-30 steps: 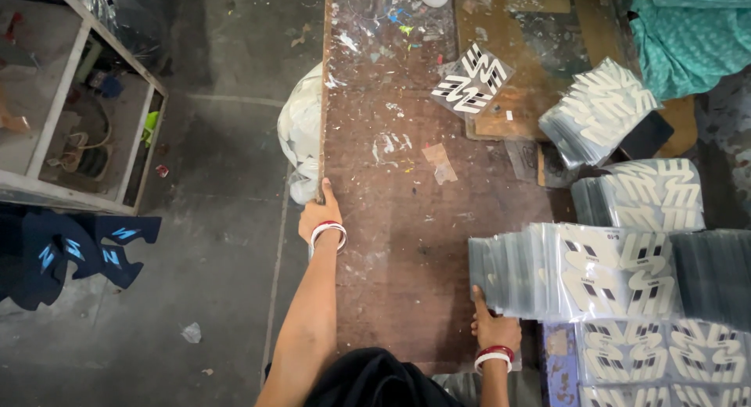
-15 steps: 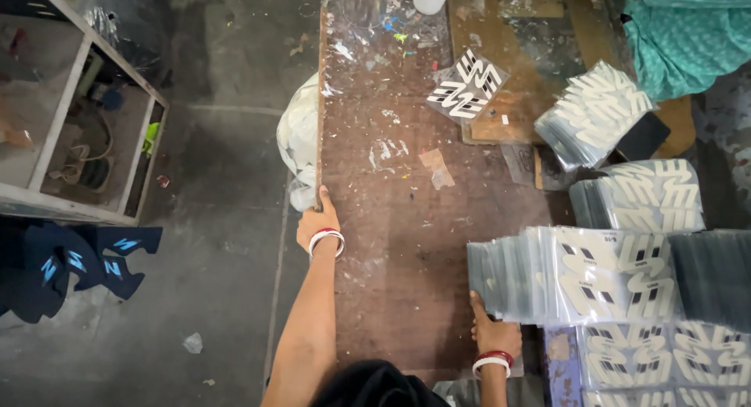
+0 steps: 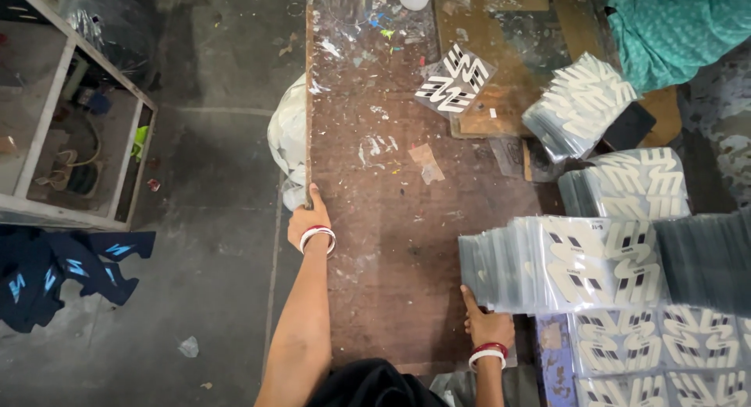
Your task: The person organizes and stacks white adhesive stickers with black geometric patterns on a wooden table. They pick up individual stickers and stacks, align them, and place them into neat piles on the table and a nearby blue shelf.
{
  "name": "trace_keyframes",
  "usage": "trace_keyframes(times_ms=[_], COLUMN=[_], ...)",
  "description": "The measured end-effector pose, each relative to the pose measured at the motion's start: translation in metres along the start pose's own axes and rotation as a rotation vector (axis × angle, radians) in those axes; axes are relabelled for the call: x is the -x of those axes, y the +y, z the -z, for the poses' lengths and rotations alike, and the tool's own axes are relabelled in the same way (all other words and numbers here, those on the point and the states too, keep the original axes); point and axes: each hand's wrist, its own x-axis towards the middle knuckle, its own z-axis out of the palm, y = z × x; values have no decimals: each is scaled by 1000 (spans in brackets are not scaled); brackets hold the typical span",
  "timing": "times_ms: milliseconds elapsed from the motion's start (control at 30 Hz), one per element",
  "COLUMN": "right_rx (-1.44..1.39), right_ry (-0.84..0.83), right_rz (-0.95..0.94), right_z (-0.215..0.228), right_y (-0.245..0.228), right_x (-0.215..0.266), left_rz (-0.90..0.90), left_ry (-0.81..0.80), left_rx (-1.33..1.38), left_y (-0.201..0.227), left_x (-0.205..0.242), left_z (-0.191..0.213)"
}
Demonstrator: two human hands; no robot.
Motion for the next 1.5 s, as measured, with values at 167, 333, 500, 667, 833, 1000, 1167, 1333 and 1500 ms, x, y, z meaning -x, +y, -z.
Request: trace_keyframes(times_ms=[167, 333, 500, 667, 833, 1000, 1167, 1333, 1500], right_rx=[-19, 33, 76, 117, 106, 95, 136, 207, 211], right_ry=[8, 9, 33, 57, 55, 81, 167, 56, 74], right_rz=[21, 24, 42, 48, 66, 95, 168, 175, 178], right_z=[4, -1, -8, -8, -10, -6, -17, -18, -22], right_y=[-3, 3, 11, 13, 15, 11, 24, 33, 36], right_x=[6, 0, -6, -7, -9, 0, -10, -20, -21], left_rz=[-10, 5, 2, -1, -1, 5, 3, 11, -1], left_ry=[29, -3, -1, 4, 12, 12, 15, -10, 25], left_rx=[3, -4, 3, 2, -5, -2, -14, -47, -44], left_y=[-3, 1, -1, 1, -1, 1, 0, 2, -1], left_x=[-2, 3, 1, 3, 1, 3, -2, 3, -1], left_z=[-1, 5, 4, 5, 3, 4, 1, 5, 0])
